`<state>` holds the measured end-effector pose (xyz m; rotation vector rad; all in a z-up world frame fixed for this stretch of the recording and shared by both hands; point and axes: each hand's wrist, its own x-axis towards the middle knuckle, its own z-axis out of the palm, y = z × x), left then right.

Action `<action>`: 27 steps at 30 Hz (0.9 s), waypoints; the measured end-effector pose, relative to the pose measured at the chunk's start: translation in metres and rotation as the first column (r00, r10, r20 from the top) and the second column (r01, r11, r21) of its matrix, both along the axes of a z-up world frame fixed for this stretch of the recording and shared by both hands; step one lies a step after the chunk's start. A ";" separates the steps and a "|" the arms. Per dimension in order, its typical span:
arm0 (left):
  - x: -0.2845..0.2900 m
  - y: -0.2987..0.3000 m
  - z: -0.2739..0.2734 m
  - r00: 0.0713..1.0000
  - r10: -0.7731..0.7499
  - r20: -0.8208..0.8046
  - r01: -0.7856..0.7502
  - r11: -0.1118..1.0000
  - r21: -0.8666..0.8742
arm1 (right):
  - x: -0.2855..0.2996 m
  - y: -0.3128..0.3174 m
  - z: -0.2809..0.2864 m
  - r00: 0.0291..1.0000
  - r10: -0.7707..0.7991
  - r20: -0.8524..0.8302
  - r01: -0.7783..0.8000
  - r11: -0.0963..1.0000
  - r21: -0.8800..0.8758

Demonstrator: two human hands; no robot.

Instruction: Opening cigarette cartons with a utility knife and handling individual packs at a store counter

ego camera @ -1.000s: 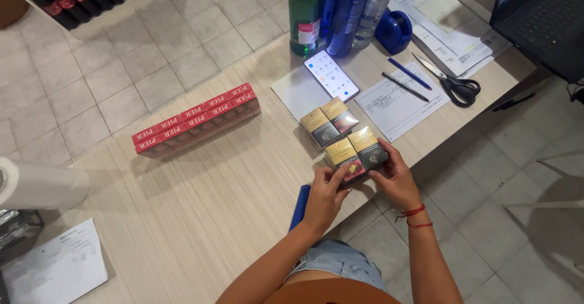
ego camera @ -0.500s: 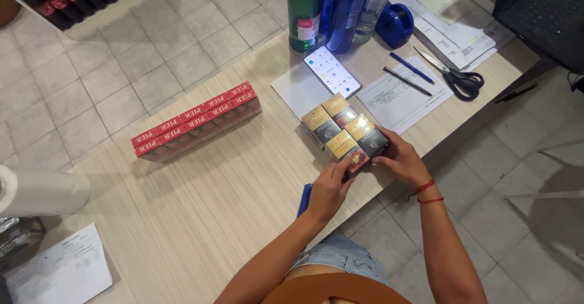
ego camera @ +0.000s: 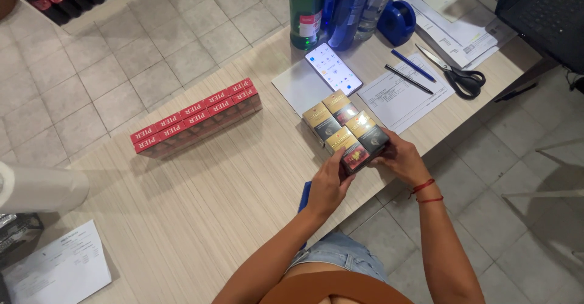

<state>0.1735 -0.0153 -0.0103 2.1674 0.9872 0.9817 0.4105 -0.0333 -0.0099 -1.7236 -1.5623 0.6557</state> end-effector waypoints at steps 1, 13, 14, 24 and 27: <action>0.000 0.000 -0.001 1.000 0.001 0.000 -0.001 1.000 0.001 | 0.000 0.001 0.002 1.000 0.001 0.000 -0.001 1.000 0.001; -0.079 0.061 0.047 0.989 0.098 0.115 -0.121 0.970 0.211 | -0.015 -0.038 0.037 0.988 -0.062 0.142 0.046 0.993 0.110; -0.103 0.082 0.052 0.981 0.174 0.084 -0.192 0.930 0.313 | -0.021 -0.051 0.040 0.957 -0.183 0.223 0.166 0.982 0.094; -0.279 0.208 0.041 0.465 0.600 -0.651 -0.421 0.797 0.433 | -0.193 -0.067 0.018 0.797 0.579 0.173 -0.534 0.809 -0.245; -0.270 0.178 0.059 0.450 0.501 -0.740 -0.502 0.827 0.254 | -0.203 -0.063 0.023 0.738 0.633 0.233 -0.554 0.766 -0.326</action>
